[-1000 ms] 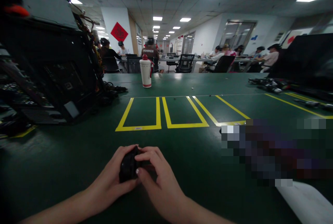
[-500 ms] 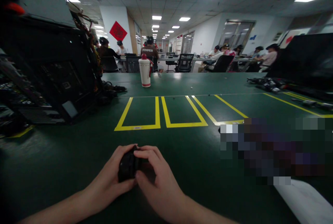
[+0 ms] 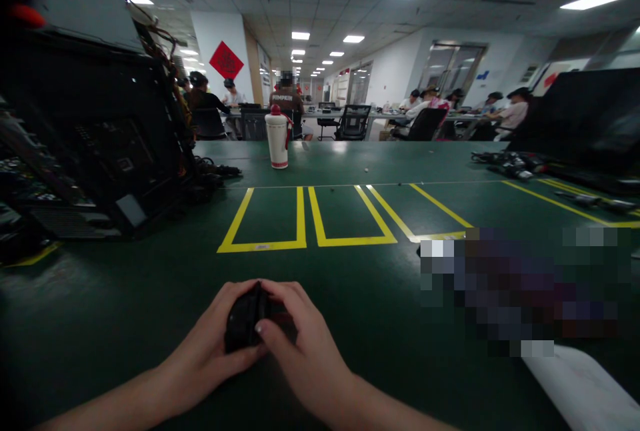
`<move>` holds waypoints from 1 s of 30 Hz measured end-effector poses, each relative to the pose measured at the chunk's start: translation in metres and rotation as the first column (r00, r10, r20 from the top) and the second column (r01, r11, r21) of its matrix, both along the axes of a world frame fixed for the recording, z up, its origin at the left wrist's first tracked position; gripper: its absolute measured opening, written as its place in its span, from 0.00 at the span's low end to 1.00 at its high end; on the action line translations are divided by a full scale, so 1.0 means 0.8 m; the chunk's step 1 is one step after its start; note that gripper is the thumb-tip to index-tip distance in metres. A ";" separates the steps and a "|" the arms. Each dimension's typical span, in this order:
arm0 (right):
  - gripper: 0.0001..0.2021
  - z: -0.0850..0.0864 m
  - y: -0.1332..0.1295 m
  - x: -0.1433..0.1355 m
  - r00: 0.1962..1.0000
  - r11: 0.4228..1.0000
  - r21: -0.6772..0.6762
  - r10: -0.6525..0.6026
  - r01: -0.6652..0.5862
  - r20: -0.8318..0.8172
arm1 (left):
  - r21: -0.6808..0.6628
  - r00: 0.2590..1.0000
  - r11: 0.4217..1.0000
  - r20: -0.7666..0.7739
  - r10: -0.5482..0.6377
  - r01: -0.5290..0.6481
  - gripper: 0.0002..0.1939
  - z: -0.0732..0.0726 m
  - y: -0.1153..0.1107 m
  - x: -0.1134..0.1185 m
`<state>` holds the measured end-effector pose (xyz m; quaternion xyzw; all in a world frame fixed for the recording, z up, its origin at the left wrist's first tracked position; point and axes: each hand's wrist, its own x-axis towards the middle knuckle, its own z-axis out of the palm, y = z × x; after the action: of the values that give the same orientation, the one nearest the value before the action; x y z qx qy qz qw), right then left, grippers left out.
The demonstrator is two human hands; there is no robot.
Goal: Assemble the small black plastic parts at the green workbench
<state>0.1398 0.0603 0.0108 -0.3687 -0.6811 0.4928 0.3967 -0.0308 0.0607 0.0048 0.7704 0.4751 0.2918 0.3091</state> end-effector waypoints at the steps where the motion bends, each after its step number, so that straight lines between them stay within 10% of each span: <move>1: 0.19 0.001 0.000 0.000 1.000 1.000 0.001 0.001 -0.001 0.003 | 0.000 1.000 1.000 0.000 0.003 -0.003 0.28 0.000 0.000 0.000; 30: 0.20 -0.002 -0.003 0.001 1.000 1.000 -0.008 -0.012 0.012 -0.026 | -0.051 0.999 0.999 0.033 0.003 -0.001 0.29 0.000 0.002 -0.001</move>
<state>0.1408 0.0580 0.0096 -0.3678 -0.6719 0.4977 0.4069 -0.0317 0.0621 0.0045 0.7570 0.4779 0.2927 0.3360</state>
